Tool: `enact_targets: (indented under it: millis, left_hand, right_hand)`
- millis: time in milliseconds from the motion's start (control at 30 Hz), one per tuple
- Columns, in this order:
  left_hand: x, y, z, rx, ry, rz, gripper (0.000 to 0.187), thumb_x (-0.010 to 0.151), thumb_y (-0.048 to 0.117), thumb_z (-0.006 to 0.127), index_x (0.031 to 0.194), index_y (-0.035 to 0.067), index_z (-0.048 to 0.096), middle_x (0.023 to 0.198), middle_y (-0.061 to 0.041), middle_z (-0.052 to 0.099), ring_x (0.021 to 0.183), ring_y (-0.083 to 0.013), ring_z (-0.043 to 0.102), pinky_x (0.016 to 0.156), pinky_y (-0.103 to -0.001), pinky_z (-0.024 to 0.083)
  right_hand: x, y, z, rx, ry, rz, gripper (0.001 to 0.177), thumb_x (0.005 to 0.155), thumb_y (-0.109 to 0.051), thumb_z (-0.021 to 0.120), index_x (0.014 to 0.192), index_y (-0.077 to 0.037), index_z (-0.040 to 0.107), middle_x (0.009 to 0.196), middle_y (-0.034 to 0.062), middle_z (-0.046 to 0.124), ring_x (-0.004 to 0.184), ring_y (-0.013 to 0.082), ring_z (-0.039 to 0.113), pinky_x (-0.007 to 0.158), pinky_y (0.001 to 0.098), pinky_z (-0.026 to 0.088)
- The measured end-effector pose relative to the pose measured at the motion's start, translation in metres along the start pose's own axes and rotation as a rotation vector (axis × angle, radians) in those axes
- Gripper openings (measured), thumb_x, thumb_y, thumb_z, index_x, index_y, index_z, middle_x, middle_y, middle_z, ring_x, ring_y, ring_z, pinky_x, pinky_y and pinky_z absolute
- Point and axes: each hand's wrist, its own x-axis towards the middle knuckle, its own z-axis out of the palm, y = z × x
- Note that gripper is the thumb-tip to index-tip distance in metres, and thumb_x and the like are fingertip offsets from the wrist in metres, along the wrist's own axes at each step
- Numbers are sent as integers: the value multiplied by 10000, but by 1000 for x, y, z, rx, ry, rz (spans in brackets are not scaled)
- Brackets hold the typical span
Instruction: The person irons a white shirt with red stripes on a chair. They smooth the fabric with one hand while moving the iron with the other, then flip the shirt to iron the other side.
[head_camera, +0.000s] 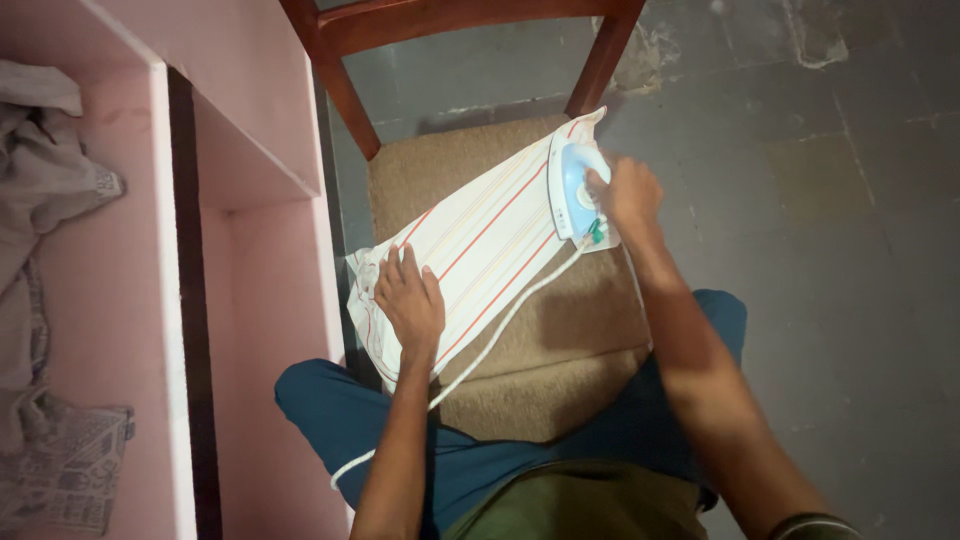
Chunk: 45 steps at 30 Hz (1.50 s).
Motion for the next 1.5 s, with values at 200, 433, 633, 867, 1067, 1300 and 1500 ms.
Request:
enact_targets:
  millis: [200, 433, 633, 867, 1067, 1300, 1500]
  left_hand:
    - [0, 2, 0, 2, 13, 5, 496, 1015, 213, 537, 1470, 19, 504, 1539, -225, 467, 1426, -430, 415, 1162, -552, 283]
    - [1, 3, -2, -2, -14, 1, 504, 1009, 201, 537, 1475, 14, 498, 1545, -236, 456, 1430, -432, 396, 1160, -557, 271]
    - [2, 3, -3, -9, -28, -7, 511, 1005, 204, 537, 1475, 9, 494, 1541, -244, 454, 1431, -430, 394, 1155, -562, 267]
    - [1, 2, 1, 20, 5, 11, 501, 1018, 210, 528, 1478, 14, 496, 1540, -238, 460, 1422, -429, 407, 1158, -556, 284]
    - [3, 3, 2, 51, -32, -7, 510, 1007, 215, 523, 1476, 17, 495, 1541, -235, 455, 1418, -433, 397, 1141, -563, 270]
    - [4, 4, -3, 25, -54, -30, 513, 999, 221, 520, 1470, 19, 498, 1538, -233, 456, 1418, -419, 400, 1138, -559, 276]
    - [5, 6, 0, 73, -40, -24, 505, 1007, 230, 514, 1467, 22, 498, 1531, -229, 463, 1421, -411, 408, 1121, -549, 291]
  right_hand:
    - [-9, 3, -5, 71, -15, 12, 437, 908, -375, 709, 1286, -155, 725, 984, 203, 755, 933, 390, 717, 851, 494, 525]
    - [-12, 6, -10, -1, -8, 42, 412, 913, -366, 736, 1275, -170, 741, 1005, 218, 739, 919, 405, 699, 817, 491, 520]
    - [-1, 2, -7, 80, 13, -11, 436, 908, -345, 735, 1306, -165, 719, 961, 196, 751, 882, 379, 721, 813, 475, 523]
    - [-13, 18, 0, 136, 197, -93, 415, 929, -320, 741, 1297, -129, 740, 989, 193, 750, 870, 384, 719, 790, 460, 526]
    - [20, 20, 6, 137, 68, 23, 379, 907, -345, 740, 1228, -144, 754, 930, 156, 767, 867, 370, 727, 783, 470, 529]
    - [33, 19, 1, 66, 20, 77, 387, 896, -364, 754, 1216, -148, 762, 934, 179, 752, 849, 376, 717, 746, 476, 524]
    - [14, 37, 0, 168, 41, 66, 385, 911, -329, 728, 1221, -103, 754, 948, 180, 759, 855, 353, 739, 794, 456, 543]
